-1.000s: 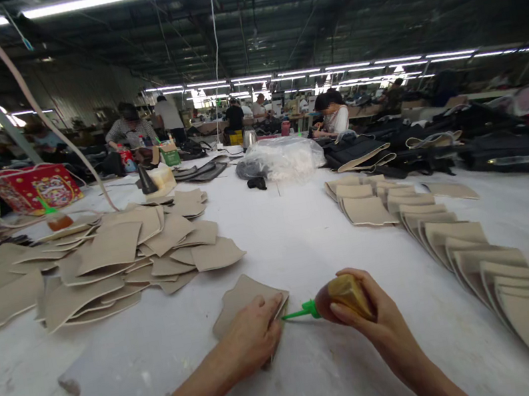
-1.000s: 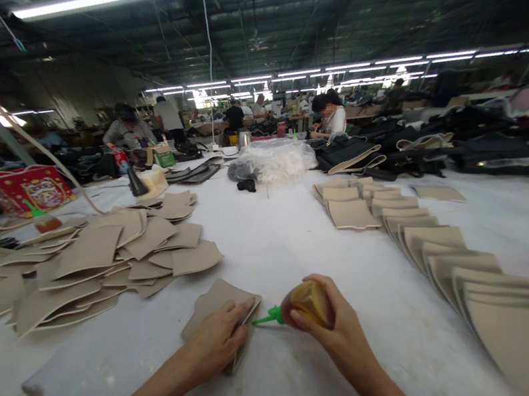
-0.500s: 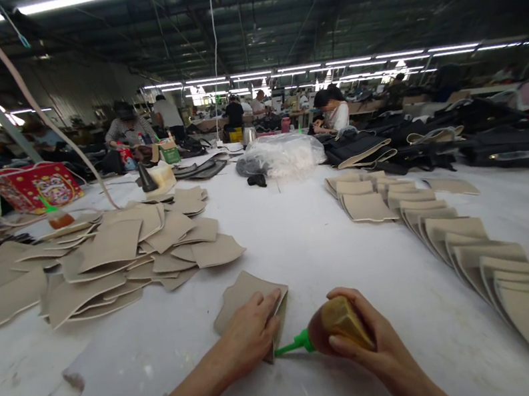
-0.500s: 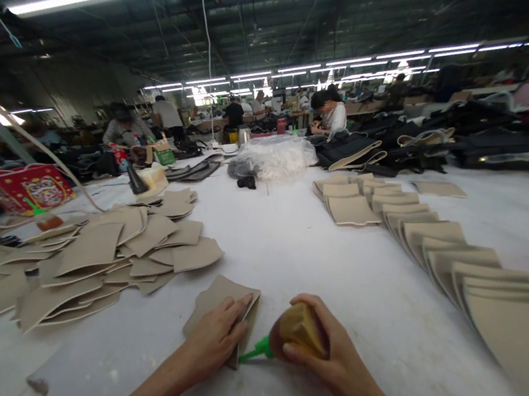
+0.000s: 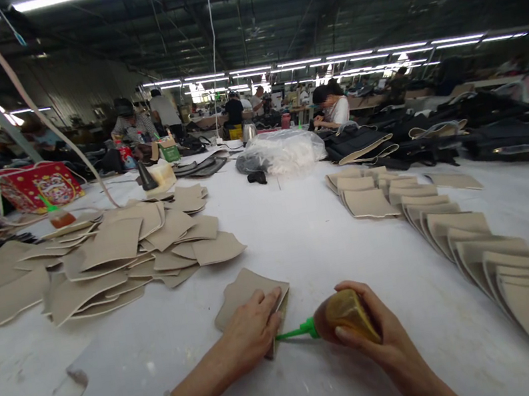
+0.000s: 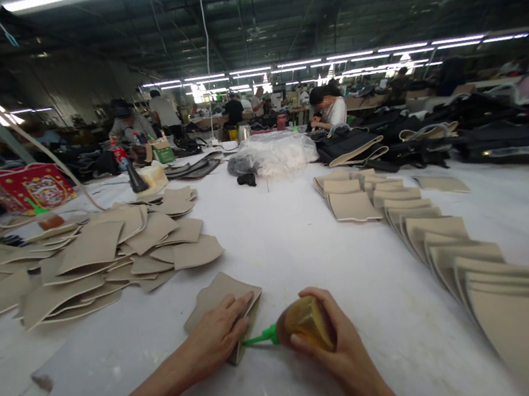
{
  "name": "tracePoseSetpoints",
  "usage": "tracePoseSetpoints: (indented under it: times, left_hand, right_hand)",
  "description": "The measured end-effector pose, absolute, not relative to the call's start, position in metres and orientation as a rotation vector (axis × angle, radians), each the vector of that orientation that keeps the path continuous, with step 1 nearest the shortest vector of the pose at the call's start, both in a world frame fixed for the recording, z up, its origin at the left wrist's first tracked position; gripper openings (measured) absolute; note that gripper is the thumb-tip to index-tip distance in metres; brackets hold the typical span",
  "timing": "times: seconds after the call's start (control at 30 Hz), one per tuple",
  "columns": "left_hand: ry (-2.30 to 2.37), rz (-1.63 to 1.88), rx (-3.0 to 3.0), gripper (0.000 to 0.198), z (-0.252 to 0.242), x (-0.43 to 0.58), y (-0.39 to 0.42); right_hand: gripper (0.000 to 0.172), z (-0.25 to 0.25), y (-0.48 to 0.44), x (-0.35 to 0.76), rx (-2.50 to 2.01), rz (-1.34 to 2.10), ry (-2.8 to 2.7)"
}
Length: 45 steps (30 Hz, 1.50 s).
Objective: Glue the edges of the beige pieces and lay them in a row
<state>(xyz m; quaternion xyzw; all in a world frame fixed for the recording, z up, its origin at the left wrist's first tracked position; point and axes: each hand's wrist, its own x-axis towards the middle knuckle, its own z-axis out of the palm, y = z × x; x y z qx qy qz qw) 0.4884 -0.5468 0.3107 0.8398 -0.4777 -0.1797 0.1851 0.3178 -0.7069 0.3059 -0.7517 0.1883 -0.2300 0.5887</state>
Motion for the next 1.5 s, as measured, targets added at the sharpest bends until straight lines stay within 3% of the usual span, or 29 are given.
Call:
tracePoseSetpoints:
  times: [0.33,0.53,0.73,0.9,1.13,1.5]
  left_hand:
    - [-1.34,-0.527,2.374,0.048,0.313,0.488,-0.547]
    - [-1.354,-0.533,2.367,0.05,0.311,0.49,-0.548]
    - [-1.349,-0.555,2.376,0.048,0.314,0.49,-0.55]
    - [-1.342,-0.57,2.369,0.048,0.314,0.49,-0.551]
    - [-1.364,-0.584,2.355,0.049,0.315,0.493,-0.553]
    - [-1.336,-0.609,2.343,0.048,0.317,0.493,-0.556]
  right_hand:
    - [0.052,0.297,-0.722,0.319,-1.851,-0.605,0.456]
    - [0.053,0.301,-0.719,0.322,-1.753,-0.439,0.332]
    - [0.051,0.302,-0.739,0.329,-1.842,-0.624,0.44]
    - [0.052,0.302,-0.736,0.326,-1.785,-0.409,0.28]
    - [0.05,0.302,-0.75,0.338,-1.931,-0.752,0.432]
    - [0.048,0.295,-0.746,0.33,-2.042,-0.824,0.426]
